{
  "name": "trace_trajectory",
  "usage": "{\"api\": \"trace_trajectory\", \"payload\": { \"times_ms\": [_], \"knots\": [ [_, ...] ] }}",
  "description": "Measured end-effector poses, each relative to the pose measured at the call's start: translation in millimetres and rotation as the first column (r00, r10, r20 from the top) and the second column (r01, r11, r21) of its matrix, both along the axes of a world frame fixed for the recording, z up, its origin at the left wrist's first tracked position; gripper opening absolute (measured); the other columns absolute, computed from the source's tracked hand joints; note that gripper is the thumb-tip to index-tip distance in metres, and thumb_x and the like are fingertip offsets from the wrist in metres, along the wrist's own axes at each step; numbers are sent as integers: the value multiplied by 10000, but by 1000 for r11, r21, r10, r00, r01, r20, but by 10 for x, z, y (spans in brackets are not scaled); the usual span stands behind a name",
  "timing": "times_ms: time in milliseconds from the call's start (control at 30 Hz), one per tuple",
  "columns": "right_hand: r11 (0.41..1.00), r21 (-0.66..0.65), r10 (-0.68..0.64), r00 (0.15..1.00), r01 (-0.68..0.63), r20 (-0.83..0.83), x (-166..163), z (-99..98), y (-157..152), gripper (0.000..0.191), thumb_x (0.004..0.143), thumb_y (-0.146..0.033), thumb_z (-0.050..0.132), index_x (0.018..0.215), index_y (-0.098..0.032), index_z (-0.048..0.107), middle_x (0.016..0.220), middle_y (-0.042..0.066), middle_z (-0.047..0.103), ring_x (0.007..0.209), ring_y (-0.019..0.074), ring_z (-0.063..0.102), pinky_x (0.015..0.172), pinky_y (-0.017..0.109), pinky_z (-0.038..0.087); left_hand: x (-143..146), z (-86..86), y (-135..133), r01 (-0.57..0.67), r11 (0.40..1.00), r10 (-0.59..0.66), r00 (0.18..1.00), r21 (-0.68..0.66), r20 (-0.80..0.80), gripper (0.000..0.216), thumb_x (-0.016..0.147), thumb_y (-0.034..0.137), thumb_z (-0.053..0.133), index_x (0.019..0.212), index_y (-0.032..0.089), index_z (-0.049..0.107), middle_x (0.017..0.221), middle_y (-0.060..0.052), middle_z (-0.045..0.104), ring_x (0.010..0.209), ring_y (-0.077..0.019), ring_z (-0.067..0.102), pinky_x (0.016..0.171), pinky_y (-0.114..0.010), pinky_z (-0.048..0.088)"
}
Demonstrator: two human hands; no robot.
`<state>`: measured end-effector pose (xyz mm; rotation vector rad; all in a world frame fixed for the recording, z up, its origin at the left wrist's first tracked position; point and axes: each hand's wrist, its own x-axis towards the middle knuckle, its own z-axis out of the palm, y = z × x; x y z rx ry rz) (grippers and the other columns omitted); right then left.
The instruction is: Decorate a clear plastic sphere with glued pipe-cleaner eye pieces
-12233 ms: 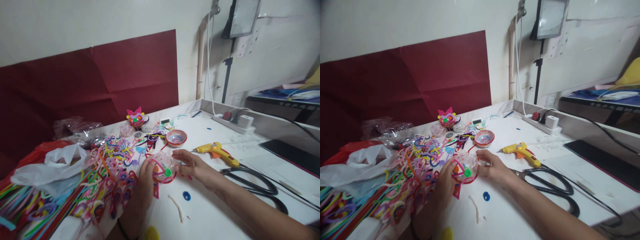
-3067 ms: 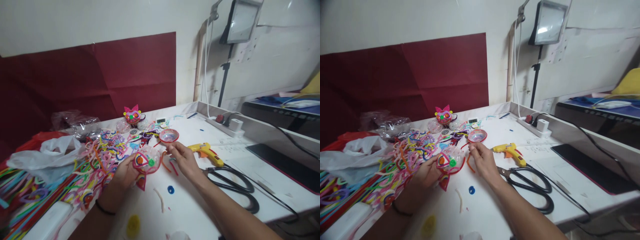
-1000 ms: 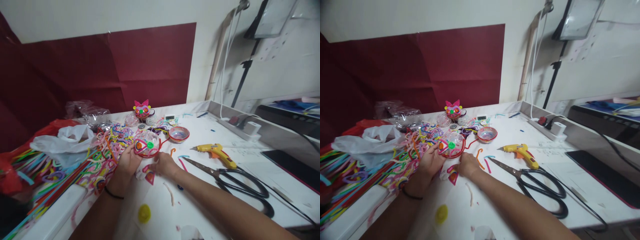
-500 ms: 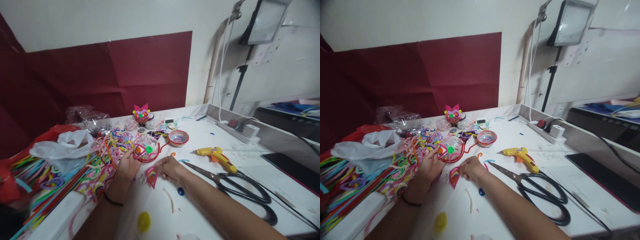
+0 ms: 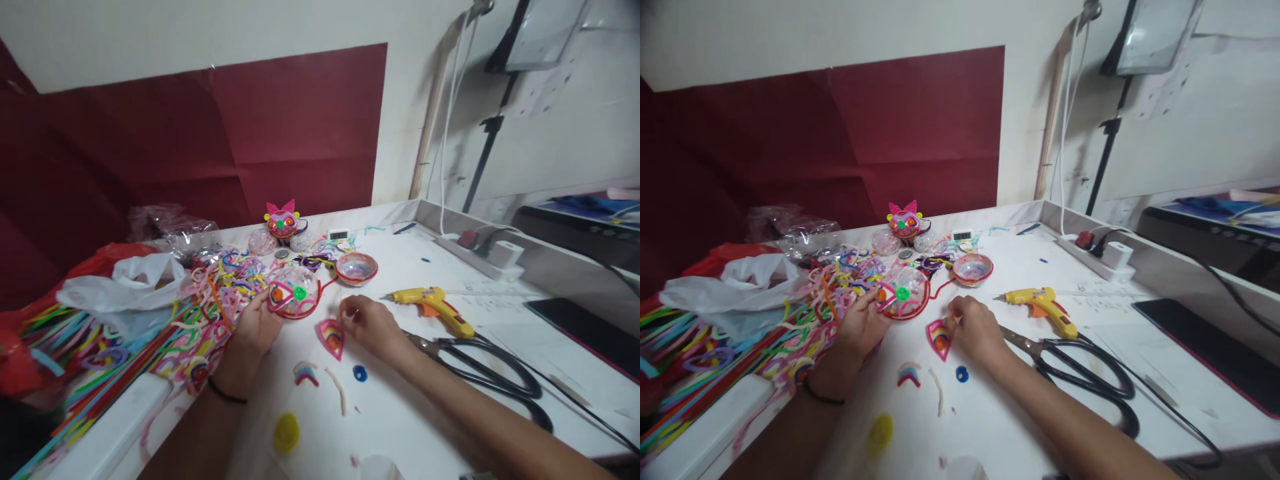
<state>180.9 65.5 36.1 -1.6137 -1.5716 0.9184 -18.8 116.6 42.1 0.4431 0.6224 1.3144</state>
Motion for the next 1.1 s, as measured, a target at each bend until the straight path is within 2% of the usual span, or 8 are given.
{"api": "trace_trajectory", "payload": {
  "times_ms": [100,167,300,400,633,767,967,1100],
  "knots": [
    [929,302,165,970,-214,180,-192,39,-239,175,806,-104,557,932,-166,662,953,73,652,902,211,570,840,329,433,36,-16,-14,18,1000,-18,1000,2,-1,432,945,132,303,1301,118,547,1106,-121,728,1100,-251,655,1066,-511,410],
    [752,505,285,899,-424,331,-408,25,-395,264,813,-66,501,1016,-152,646,1026,90,652,956,222,558,845,328,452,55,-20,-33,26,1000,-26,1000,6,-4,421,948,158,317,1295,119,552,1126,-121,721,1112,-256,649,1071,-510,404],
    [431,586,360,726,-687,586,-849,-29,-545,368,856,-77,461,1210,-89,562,1236,118,596,1087,262,500,882,371,464,66,-21,-66,38,999,-39,999,-14,-18,415,962,186,315,1290,108,556,1112,-122,726,1082,-257,665,1048,-498,432],
    [403,549,303,673,-732,675,-1063,-35,-536,438,945,-155,412,1372,-58,412,1396,136,485,1237,286,408,927,428,447,47,-43,-53,50,998,-51,998,-26,-24,397,970,233,353,1289,127,564,1106,-117,730,1053,-255,679,1022,-476,464],
    [338,596,270,681,-729,680,-1252,-146,-593,298,947,-223,466,1164,-58,584,1277,147,567,1186,278,468,1021,440,377,69,-57,-23,22,1000,-22,1000,-11,5,418,967,156,304,1305,119,547,1112,-112,729,1034,-232,688,1030,-469,463],
    [425,401,487,578,-812,654,-1014,-57,-635,227,838,-214,616,1050,-137,641,1038,75,667,901,200,598,804,312,475,98,-3,-54,18,1000,-18,1000,-5,25,448,958,115,268,1317,126,535,1129,-110,723,1077,-232,669,1051,-483,442],
    [812,123,353,649,-570,674,-254,138,-265,282,840,-88,525,1090,-137,645,1050,108,660,1026,228,581,883,319,420,112,26,-55,-7,1000,8,999,-20,38,466,956,115,242,1330,105,520,1166,-136,704,1119,-250,647,1062,-518,421],
    [850,35,352,616,-526,705,-45,43,74,275,828,-187,621,1092,-110,636,1063,145,655,1031,274,567,852,334,415,105,17,-47,-18,1000,19,999,-26,35,462,953,108,260,1343,103,507,1141,-137,715,1103,-247,656,1056,-516,427]
  ]
}}
